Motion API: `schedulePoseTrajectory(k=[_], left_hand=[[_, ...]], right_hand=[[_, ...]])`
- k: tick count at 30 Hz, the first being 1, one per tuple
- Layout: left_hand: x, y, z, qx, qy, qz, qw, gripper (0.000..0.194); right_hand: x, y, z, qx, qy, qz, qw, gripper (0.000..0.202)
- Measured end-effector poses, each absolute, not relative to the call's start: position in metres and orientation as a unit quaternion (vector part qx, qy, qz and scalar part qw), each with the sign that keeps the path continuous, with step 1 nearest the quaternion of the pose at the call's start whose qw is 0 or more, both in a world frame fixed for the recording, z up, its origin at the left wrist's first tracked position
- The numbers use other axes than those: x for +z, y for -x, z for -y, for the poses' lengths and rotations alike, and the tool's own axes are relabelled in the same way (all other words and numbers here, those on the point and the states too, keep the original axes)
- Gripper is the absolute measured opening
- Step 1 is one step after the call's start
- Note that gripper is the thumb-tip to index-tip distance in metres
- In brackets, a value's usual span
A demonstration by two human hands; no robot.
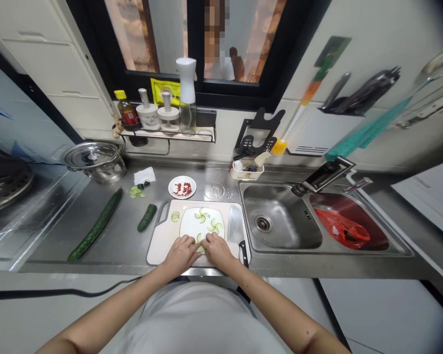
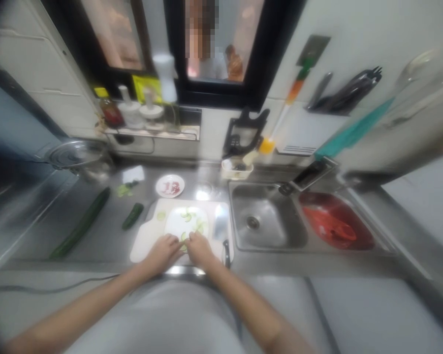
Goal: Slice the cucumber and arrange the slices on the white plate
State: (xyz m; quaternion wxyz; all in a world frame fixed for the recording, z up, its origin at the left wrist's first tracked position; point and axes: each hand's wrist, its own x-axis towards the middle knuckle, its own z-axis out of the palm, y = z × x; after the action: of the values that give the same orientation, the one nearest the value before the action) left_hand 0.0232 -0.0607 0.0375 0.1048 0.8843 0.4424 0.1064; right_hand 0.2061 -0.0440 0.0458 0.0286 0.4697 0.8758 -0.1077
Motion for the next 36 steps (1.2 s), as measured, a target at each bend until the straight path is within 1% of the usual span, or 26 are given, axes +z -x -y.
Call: schedulePoseTrajectory(k=[6,13,18,23,30,36], left_hand=[[0.036,-0.019,0.066,0.110,-0.883,-0.440,0.118,0.023],[0.036,-0.018,0.064,0.108,-0.885,-0.437,0.117,0.020],[0.038,-0.018,0.063,0.135,-0.868,-0.459,0.132,0.017],[0.033,-0.020,0.067,0.159,-0.865,-0.461,0.122,0.023],[0.031,-0.025,0.069,0.128,-0.872,-0.458,0.118,0.029],[0.028,-0.027,0.066,0.125,-0.868,-0.467,0.116,0.023]], right_hand=[[0.046,-0.204,0.049,-0.104,-0.489,-0.866,0.015,0.018],[0.042,-0.199,0.048,-0.087,-0.493,-0.866,0.022,0.019],[0.043,-0.202,0.045,-0.110,-0.508,-0.854,0.001,0.018],[0.044,-0.210,0.043,-0.130,-0.549,-0.824,-0.049,0.018],[0.042,-0.198,0.040,-0.130,-0.540,-0.831,-0.035,0.019],[0.037,-0.188,0.040,-0.134,-0.538,-0.831,-0.049,0.017]])
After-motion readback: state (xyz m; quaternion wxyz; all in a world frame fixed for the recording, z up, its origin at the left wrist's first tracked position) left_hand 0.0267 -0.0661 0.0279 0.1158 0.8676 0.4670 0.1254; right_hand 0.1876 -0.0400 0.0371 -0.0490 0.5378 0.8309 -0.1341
